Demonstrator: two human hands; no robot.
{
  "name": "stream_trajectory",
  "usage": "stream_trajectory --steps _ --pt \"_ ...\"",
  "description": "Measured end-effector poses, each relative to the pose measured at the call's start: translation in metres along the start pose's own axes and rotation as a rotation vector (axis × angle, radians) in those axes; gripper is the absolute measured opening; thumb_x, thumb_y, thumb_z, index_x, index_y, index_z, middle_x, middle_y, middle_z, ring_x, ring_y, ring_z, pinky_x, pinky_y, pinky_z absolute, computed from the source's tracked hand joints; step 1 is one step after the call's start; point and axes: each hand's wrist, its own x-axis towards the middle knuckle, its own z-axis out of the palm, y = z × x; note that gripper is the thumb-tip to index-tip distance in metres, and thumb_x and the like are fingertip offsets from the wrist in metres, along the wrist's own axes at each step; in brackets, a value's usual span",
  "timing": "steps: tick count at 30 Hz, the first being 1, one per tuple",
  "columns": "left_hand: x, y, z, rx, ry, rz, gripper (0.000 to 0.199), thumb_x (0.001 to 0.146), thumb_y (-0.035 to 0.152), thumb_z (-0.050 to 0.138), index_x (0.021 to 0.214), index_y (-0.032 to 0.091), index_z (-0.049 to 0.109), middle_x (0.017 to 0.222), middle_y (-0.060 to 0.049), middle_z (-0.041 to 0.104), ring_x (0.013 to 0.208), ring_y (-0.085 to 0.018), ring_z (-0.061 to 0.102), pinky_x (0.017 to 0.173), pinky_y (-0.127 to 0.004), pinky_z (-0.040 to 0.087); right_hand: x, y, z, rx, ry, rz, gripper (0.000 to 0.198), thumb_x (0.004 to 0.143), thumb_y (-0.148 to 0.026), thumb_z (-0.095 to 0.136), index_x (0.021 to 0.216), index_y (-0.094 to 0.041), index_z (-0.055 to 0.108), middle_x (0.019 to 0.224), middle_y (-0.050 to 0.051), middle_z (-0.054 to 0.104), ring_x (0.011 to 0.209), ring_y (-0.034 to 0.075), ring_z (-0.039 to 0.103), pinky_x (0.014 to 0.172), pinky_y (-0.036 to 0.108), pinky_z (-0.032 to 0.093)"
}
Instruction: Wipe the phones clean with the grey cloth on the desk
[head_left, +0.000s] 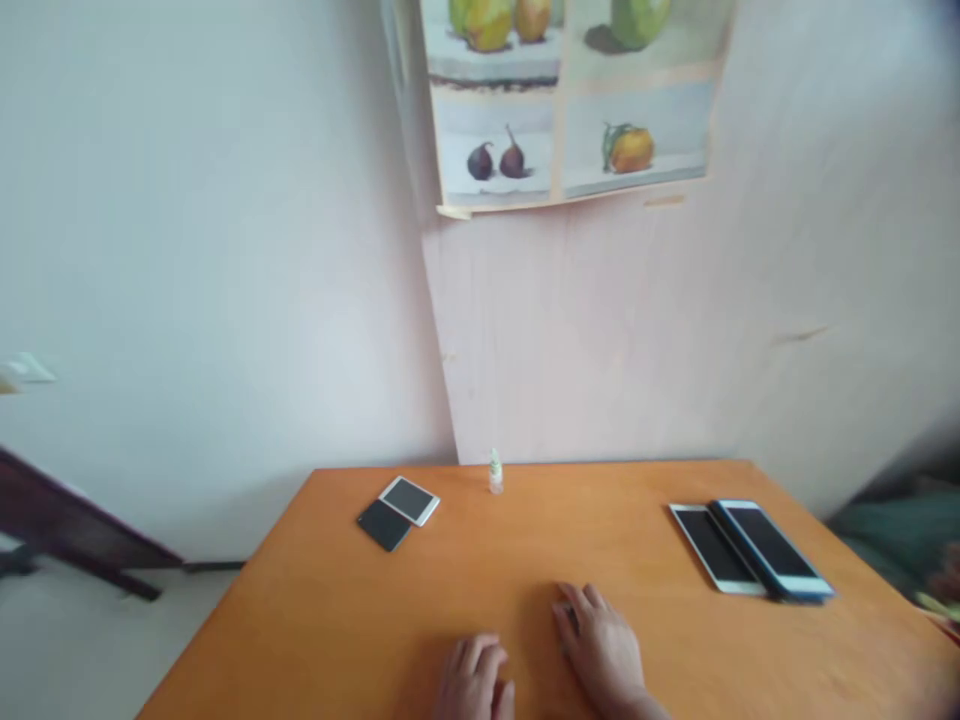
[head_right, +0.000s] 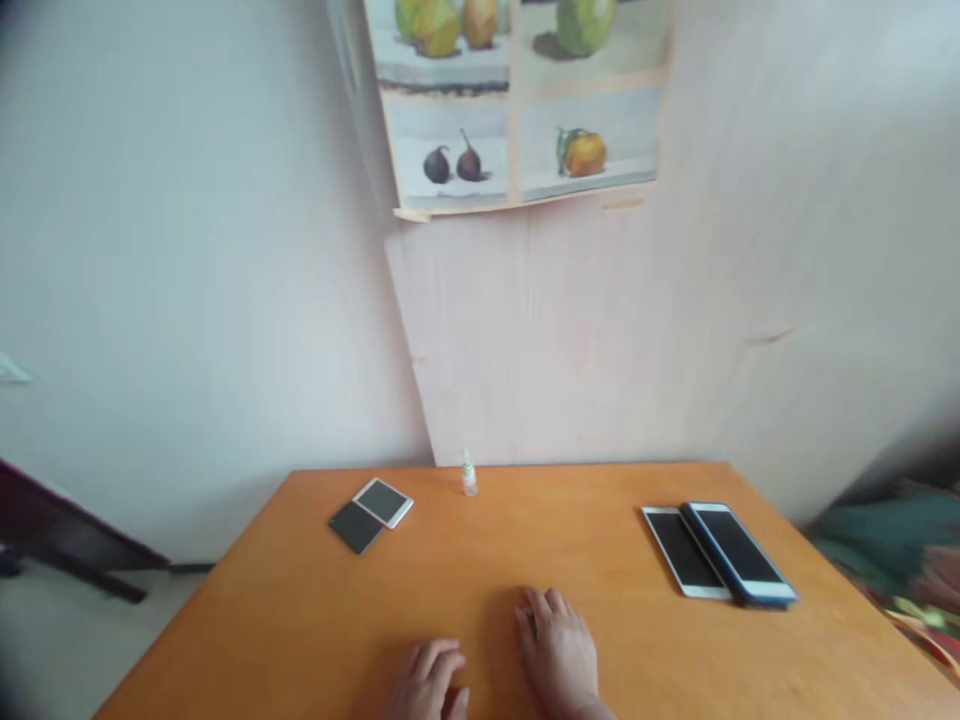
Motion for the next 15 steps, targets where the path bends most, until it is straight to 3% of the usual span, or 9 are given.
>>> stream_trajectory --steps 3,7,10,15 --pt "0.004 0.004 -0.012 -0.087 -0.015 -0.075 0.025 0.075 0.015 0.057 0.098 0.023 0.062 0.107 -0.007 0.066 0.101 -0.021 0.063 0.09 -0.034 0.053 0.001 0.003 0.009 -0.024 -0.006 -0.044 0.038 0.099 -0.042 0.035 0.114 -0.028 0.067 0.099 0.008 0.068 0.088 0.023 0.068 0.081 0.034 0.048" --pt "0.021 -0.001 -0.033 -0.114 0.073 -0.174 0.024 0.085 0.021 0.05 0.105 0.021 0.061 0.109 -0.01 0.064 0.104 -0.022 0.061 0.093 -0.038 0.051 0.0 0.009 0.013 -0.004 -0.014 -0.052 0.041 0.099 -0.044 0.031 0.115 -0.029 0.065 0.099 0.008 0.068 0.087 0.024 0.068 0.08 0.037 0.048" --pt "0.043 -0.018 -0.053 0.014 0.08 -0.309 0.032 0.086 0.025 0.048 0.116 0.019 0.06 0.117 -0.012 0.063 0.111 -0.024 0.058 0.099 -0.042 0.046 0.001 0.011 0.014 0.03 -0.03 -0.039 0.04 0.097 -0.046 0.032 0.114 -0.031 0.065 0.099 0.009 0.068 0.087 0.026 0.069 0.08 0.038 0.049" --pt "0.092 -0.053 -0.08 0.279 -0.079 -0.488 0.057 0.087 0.032 0.049 0.141 0.015 0.045 0.147 -0.015 0.047 0.138 -0.029 0.039 0.114 -0.044 0.029 0.003 0.016 0.018 0.075 -0.052 -0.042 0.041 0.096 -0.047 0.032 0.113 -0.032 0.065 0.099 0.009 0.069 0.088 0.027 0.069 0.081 0.04 0.05"
